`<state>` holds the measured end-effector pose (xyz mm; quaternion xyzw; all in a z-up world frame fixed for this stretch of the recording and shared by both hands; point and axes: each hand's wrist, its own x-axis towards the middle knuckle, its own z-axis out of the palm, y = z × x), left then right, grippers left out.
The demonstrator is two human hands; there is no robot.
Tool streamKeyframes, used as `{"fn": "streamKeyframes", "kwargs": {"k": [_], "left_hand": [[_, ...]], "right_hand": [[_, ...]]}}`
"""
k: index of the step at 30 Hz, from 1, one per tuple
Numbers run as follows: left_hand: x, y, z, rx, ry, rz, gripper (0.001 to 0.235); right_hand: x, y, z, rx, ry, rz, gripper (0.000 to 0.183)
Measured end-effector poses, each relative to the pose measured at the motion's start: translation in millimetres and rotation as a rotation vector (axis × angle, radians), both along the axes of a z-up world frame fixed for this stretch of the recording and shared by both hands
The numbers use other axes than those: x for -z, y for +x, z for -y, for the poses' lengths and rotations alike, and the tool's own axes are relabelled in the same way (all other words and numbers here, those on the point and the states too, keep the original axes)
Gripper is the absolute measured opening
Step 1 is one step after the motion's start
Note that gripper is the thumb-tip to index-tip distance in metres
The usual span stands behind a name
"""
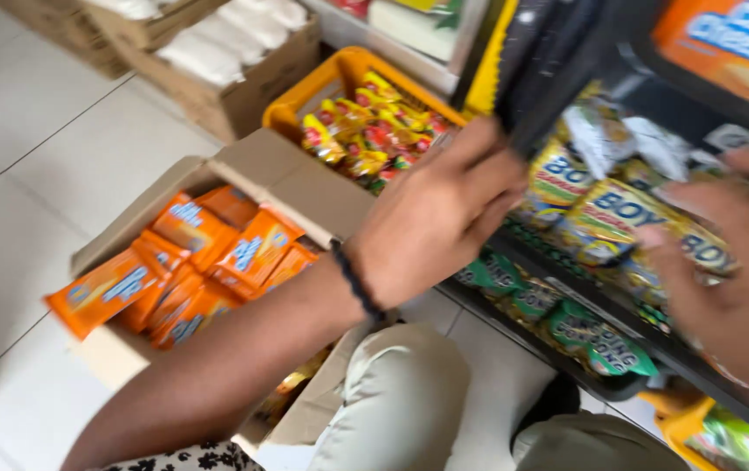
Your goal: The person takes orange Cal Cheese wafer packets from a cardboard box on the floor and places them onto a black wire shelf rack. The person repeatedly reaches into the box, grabs packets, and arranges them in rows on the shelf.
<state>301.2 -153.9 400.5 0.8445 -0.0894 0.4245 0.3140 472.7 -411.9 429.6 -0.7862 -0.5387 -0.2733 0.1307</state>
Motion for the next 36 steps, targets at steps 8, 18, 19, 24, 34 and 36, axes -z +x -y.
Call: {"fn": "streamKeyframes", "kwargs": {"k": [8, 18, 19, 24, 34, 36], "left_hand": [[171.7, -133.3, -23.5, -0.356, -0.527, -0.409, 0.009], [276.2, -229.3, -51.6, -0.773, -0.737, -0.424, 0.009], [285.4, -234.5, -56.4, -0.808, -0.7, -0.39, 0.007], [319.6, -262.1, -106.4, -1.093, -0.305, -0.523, 0.006], [362.2, -295.9, -205.1, -1.425, 0.228, -0.907, 0.062], [380.6, -303.8, -216.9, -1.457, 0.253, -0.992, 0.067]], "right_hand": [[105.4, -146.4, -169.9, -0.441, -0.013, -0.397, 0.012], [285.7, -235.4, -268.0, -0.308, -0.242, -1.375, 0.014], [308.1, -238.9, -271.8, -0.318, -0.213, -1.444, 0.015], [286.0, -248.0, -268.0, -0.404, -0.468, -0.934, 0.016], [276.4, -231.8, -281.4, -0.399, -0.594, -0.904, 0.02], [278.9, -230.5, -280.5, -0.422, -0.576, -0.901, 0.019]]}}
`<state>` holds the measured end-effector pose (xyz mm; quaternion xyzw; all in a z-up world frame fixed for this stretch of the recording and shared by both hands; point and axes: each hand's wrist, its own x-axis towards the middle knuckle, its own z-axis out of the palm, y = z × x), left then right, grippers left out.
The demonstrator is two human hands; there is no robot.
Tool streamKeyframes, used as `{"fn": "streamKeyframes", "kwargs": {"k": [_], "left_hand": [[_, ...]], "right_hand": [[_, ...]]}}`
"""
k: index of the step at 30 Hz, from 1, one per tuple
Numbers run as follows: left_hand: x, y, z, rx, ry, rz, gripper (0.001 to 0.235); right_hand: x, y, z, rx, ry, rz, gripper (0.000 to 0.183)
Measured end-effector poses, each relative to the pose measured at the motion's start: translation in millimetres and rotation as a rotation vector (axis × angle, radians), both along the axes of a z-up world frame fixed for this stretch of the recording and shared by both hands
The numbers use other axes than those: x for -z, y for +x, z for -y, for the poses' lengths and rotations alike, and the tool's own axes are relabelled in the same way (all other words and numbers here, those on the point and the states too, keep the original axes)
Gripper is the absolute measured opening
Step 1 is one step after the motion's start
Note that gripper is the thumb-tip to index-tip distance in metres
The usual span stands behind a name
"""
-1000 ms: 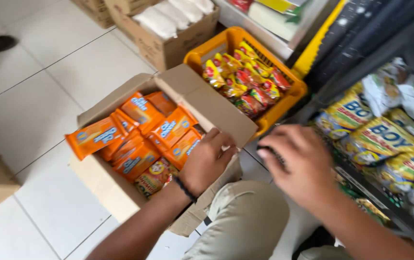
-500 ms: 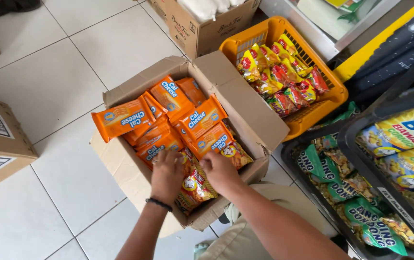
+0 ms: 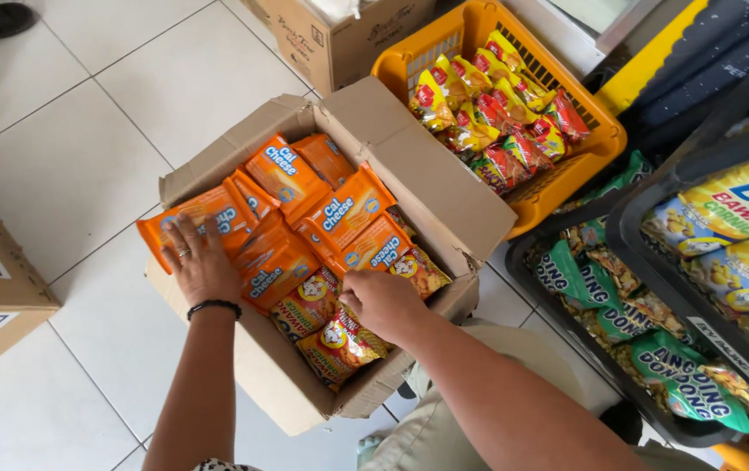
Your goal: The person takes orange Cal Cheese wafer packets from a cardboard box on the floor and places them onto a black wire shelf rack. The person repeatedly reaches into the box, grabs packets, and arranges them in rows on the shelf.
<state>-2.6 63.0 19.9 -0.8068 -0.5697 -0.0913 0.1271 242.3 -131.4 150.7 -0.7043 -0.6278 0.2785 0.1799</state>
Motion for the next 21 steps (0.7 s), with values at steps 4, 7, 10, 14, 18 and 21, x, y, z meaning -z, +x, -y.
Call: {"fn": "streamKeyframes", "kwargs": {"k": [4, 7, 10, 14, 18, 21], "left_hand": [[19.0, -12.7, -2.4, 0.009, -0.014, 0.08, 0.054], [-5.0, -0.7, 25.6, 0.101, 0.103, 0.048, 0.042], [-26.6, 22.1, 62.8, 0.163, 0.004, 0.163, 0.039], [-28.1, 50.8, 103.1, 0.163, -0.092, 0.371, 0.034], [-22.3, 80.1, 126.4, -0.024, -0.277, 0.942, 0.027], [-31.8, 99.4, 131.8, -0.156, -0.515, 1.266, 0.027]], "right_hand": [[5.0, 2.3, -0.9, -0.022, 0.024, 0.0, 0.017], [-0.2, 3.5, -3.9, 0.016, 0.006, -0.034, 0.016], [-8.6, 3.3, -6.5, 0.046, -0.075, -0.059, 0.02], [-12.5, 3.7, -4.7, 0.105, -0.181, -0.168, 0.027], [-21.3, 3.2, -1.6, -0.023, -0.069, -0.282, 0.08], [-30.7, 2.2, -1.8, -0.045, -0.16, -0.326, 0.104]]}}
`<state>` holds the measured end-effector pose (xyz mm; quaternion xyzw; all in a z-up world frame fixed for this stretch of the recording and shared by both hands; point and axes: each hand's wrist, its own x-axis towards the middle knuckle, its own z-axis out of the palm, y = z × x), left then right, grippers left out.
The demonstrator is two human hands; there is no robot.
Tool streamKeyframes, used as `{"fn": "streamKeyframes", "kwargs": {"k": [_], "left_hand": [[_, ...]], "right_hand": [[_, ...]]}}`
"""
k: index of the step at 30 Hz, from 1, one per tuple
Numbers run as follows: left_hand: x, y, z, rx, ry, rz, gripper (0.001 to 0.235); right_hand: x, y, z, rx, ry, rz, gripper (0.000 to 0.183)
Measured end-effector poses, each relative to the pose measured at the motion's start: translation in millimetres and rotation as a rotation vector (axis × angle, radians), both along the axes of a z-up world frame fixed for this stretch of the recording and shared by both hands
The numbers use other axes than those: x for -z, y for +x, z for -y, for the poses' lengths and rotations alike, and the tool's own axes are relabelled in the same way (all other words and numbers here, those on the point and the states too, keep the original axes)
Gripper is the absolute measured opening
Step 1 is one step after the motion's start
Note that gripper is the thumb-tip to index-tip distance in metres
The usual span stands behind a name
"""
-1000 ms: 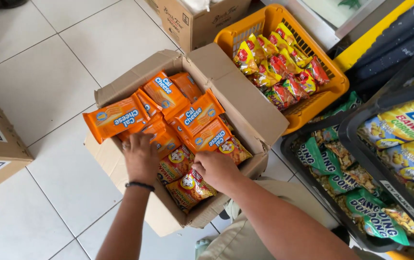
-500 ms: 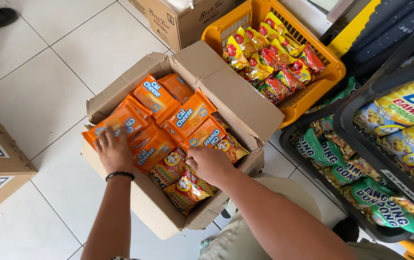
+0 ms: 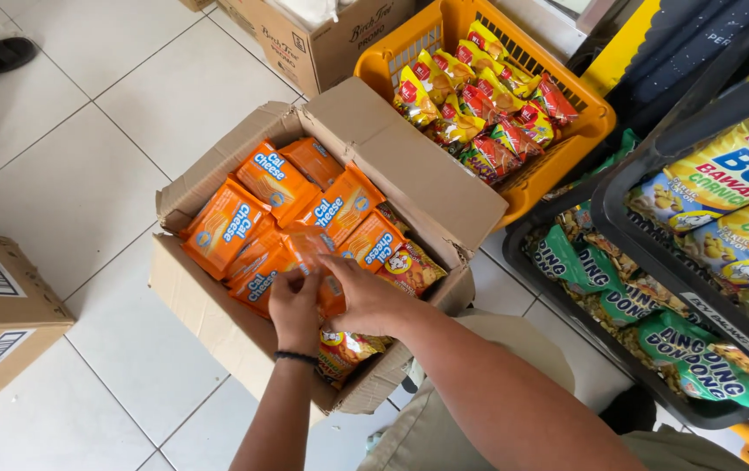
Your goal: The person takes orange Cal Cheese wafer packets from a cardboard box on the floor and places them onto a black wire shelf rack. The person repeatedly reaches into the box, grabs packets, and arranges them in rows on the shelf.
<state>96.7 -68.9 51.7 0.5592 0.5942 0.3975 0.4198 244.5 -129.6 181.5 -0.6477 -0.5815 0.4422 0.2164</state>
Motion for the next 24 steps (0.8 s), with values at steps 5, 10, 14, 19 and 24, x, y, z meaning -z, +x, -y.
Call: {"fn": "streamKeyframes", "kwargs": {"k": [5, 10, 14, 19, 24], "left_hand": [[-43.7, 19.6, 0.4, 0.036, -0.234, 0.203, 0.029], [2.4, 8.3, -10.0, 0.325, -0.108, 0.205, 0.029], [29.9, -29.0, -31.0, 0.255, 0.239, -0.578, 0.032], [72.7, -64.2, -42.8, 0.176, 0.275, -0.959, 0.067], [42.0, -55.5, -31.8, 0.203, 0.152, -1.026, 0.056]], "right_hand": [[30.3, 7.0, -0.1, 0.087, 0.249, 0.003, 0.104], [49.8, 24.6, -2.0, 0.334, 0.112, 0.186, 0.053], [39.0, 29.3, -3.2, 0.34, -0.008, 0.231, 0.045], [36.7, 32.2, -5.7, 0.288, -0.021, 0.326, 0.04], [33.2, 32.0, -4.3, 0.299, 0.059, 0.316, 0.04]]}}
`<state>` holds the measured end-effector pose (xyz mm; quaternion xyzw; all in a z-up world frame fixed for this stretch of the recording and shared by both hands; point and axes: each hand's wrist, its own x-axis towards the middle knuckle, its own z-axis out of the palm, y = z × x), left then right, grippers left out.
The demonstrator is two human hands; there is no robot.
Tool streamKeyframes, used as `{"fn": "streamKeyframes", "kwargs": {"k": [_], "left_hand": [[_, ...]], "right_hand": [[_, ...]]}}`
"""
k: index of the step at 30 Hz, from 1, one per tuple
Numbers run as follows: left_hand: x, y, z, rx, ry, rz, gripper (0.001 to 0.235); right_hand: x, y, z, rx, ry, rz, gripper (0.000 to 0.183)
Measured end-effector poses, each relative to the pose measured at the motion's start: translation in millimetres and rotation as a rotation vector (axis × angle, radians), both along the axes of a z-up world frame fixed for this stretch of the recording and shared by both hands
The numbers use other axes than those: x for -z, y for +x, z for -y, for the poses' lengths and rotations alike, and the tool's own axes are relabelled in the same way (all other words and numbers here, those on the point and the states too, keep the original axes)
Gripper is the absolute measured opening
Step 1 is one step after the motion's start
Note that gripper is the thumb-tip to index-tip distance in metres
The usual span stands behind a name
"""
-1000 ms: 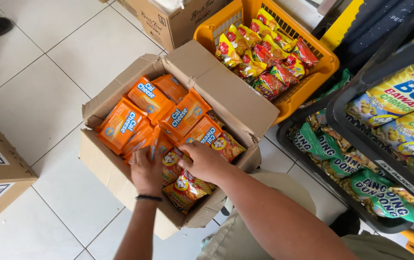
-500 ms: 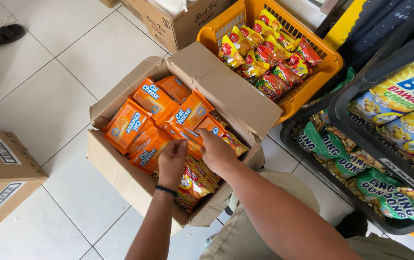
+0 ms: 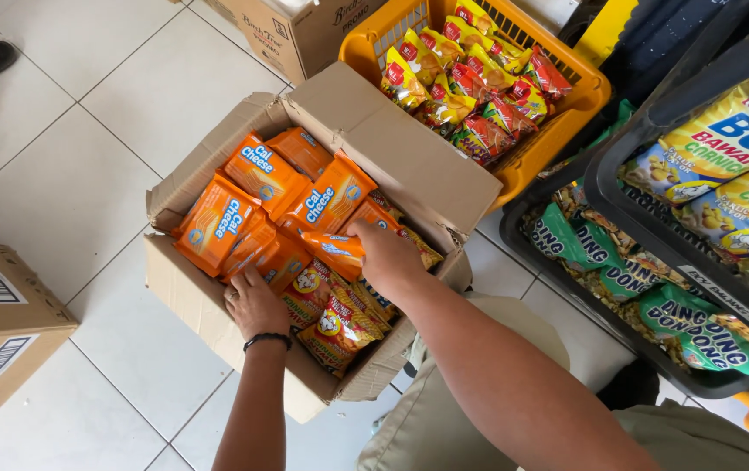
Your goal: The person takes orange Cal Cheese wafer packets from a cardboard box on the floor and places them onto a black wire shelf rack. The person repeatedly reaches into the box, grabs packets, and arranges them in rows on the shelf.
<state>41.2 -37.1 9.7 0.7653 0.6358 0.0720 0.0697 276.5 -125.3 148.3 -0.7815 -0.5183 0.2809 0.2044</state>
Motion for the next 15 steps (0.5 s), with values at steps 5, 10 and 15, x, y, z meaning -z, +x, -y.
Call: {"fn": "streamKeyframes", "kwargs": {"k": [5, 10, 15], "left_hand": [[4.6, -6.4, -8.9, -0.041, -0.114, -0.079, 0.047], [-16.4, -7.9, -11.0, 0.034, -0.195, -0.054, 0.039], [-39.3, -12.0, -14.7, 0.072, -0.337, 0.172, 0.038]], "right_hand": [[-9.0, 1.8, -0.2, 0.011, -0.026, 0.031, 0.036], [-5.4, 5.3, 0.9, -0.007, 0.044, 0.054, 0.029], [0.8, 9.3, -2.5, -0.025, 0.121, 0.018, 0.03]]}}
